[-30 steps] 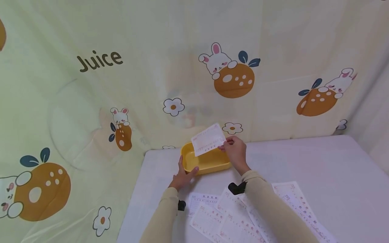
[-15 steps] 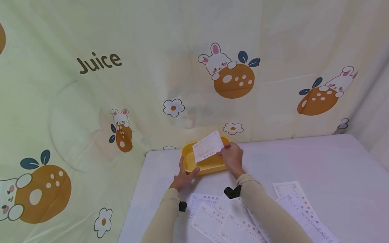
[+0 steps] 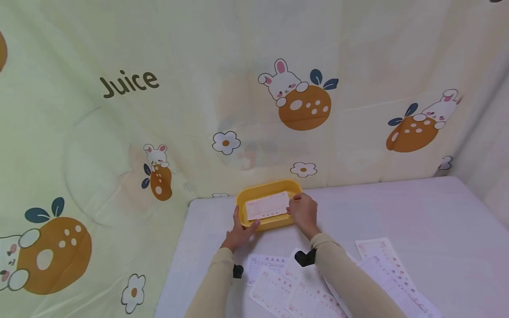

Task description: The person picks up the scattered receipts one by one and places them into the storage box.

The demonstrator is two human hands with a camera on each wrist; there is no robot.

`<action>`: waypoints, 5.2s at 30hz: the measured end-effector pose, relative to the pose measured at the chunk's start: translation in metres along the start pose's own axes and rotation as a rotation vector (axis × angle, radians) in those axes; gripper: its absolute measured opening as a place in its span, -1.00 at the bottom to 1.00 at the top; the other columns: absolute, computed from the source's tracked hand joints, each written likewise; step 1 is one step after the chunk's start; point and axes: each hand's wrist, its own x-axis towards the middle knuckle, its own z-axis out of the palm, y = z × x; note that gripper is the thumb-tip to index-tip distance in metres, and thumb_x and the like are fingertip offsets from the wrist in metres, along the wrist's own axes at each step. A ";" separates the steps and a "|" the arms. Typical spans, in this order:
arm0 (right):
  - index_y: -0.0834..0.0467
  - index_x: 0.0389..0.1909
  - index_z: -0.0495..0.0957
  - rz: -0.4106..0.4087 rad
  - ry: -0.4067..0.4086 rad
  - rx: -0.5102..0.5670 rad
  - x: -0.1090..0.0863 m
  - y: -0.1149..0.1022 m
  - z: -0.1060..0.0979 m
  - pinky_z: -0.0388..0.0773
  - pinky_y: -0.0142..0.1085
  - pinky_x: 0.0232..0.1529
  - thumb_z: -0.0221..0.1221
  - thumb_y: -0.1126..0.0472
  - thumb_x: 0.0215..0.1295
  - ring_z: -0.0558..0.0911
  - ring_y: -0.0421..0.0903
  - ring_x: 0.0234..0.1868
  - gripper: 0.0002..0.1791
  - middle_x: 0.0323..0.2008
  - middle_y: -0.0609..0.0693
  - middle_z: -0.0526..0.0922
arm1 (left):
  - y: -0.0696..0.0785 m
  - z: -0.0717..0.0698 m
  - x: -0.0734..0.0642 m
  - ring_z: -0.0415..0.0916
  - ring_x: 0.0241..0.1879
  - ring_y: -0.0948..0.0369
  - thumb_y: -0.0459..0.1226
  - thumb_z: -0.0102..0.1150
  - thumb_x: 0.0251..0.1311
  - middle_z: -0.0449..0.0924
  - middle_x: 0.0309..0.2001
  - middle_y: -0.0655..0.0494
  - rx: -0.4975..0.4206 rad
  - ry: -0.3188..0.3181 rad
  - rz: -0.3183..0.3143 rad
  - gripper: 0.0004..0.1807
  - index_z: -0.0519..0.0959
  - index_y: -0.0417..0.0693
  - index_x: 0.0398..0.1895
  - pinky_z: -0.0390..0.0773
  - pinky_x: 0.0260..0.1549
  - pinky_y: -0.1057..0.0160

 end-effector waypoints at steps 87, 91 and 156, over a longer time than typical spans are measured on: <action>0.55 -0.01 0.45 0.362 -0.023 -0.629 -0.179 0.197 -0.266 0.45 0.26 -0.09 0.49 0.06 0.27 0.45 0.29 -0.18 -0.34 -0.24 0.33 0.50 | -0.045 0.020 0.036 -0.07 0.66 -0.23 0.66 0.21 -0.06 -0.09 0.72 -0.13 0.007 -0.037 -0.038 0.53 -0.47 0.32 0.76 -0.57 0.49 -0.43; 0.56 0.00 0.44 0.356 -0.004 -0.643 -0.180 0.196 -0.263 0.41 0.29 -0.07 0.49 0.10 0.27 0.41 0.33 -0.15 -0.35 -0.23 0.36 0.47 | -0.050 0.022 0.039 -0.03 0.65 -0.22 0.64 0.22 -0.04 -0.05 0.71 -0.14 -0.002 -0.030 -0.022 0.52 -0.45 0.32 0.76 -0.55 0.49 -0.44; 0.45 0.26 0.55 0.287 0.279 -0.272 -0.166 0.162 -0.249 0.41 -0.53 -0.43 0.16 0.13 0.63 0.63 0.12 -0.05 -0.54 0.08 0.40 0.68 | 0.007 0.006 -0.018 -0.08 0.61 -0.39 0.45 0.29 0.21 -0.04 0.68 -0.32 -0.028 0.004 -0.024 0.37 -0.34 0.14 0.77 -0.51 0.50 -0.45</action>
